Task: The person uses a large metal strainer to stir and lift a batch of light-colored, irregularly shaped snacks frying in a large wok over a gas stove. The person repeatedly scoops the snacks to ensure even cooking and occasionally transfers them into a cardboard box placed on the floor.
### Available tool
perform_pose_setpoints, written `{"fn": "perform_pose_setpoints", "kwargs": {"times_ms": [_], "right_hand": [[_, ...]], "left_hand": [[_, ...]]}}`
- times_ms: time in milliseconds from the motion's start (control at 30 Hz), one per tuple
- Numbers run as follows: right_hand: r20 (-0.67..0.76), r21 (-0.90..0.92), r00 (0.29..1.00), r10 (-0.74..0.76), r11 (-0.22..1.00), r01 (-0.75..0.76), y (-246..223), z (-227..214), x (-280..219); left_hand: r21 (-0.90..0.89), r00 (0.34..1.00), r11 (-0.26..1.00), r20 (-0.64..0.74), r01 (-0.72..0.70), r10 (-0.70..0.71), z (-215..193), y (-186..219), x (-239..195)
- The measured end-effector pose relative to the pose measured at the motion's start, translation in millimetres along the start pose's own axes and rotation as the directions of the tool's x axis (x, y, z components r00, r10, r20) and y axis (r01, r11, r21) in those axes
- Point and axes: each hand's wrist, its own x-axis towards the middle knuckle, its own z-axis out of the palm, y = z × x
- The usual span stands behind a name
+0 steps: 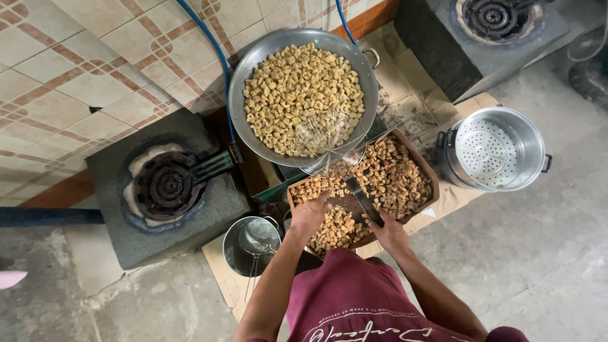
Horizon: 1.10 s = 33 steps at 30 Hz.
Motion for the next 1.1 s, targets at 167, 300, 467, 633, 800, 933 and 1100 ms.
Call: {"fn": "perform_pose_setpoints", "kwargs": {"times_ms": [167,300,467,633,800,933,1100], "right_hand": [[-0.071,0.028,0.996,-0.049,0.998,0.051,6,10,1],[0.011,0.03,0.999,0.05,0.998,-0.05,0,4,-5],[0.186,-0.083,0.978,0.097,0.993,-0.083,-2,0,10],[0.236,-0.092,0.968,0.082,0.994,-0.061,-6,12,34],[0.256,0.177,0.956,0.141,0.966,-0.19,-10,15,26],[0.259,0.213,0.946,0.194,0.944,-0.251,-7,16,8],[0.054,0.077,0.998,0.043,0.996,-0.047,-2,15,-1]], "left_hand": [[-0.086,0.989,0.995,-0.141,-0.049,0.036,1,5,-7],[-0.048,0.942,0.989,-0.316,-0.137,0.116,12,10,4],[-0.091,0.971,0.989,-0.222,-0.115,0.093,13,11,4],[-0.024,0.967,0.992,-0.227,-0.127,0.118,1,21,-3],[0.077,0.949,0.987,-0.274,-0.141,0.157,-14,34,-8],[-0.269,1.0,0.963,0.017,0.014,-0.01,-17,35,-9],[-0.092,0.958,0.985,-0.262,-0.145,0.116,-8,32,-8]]}}
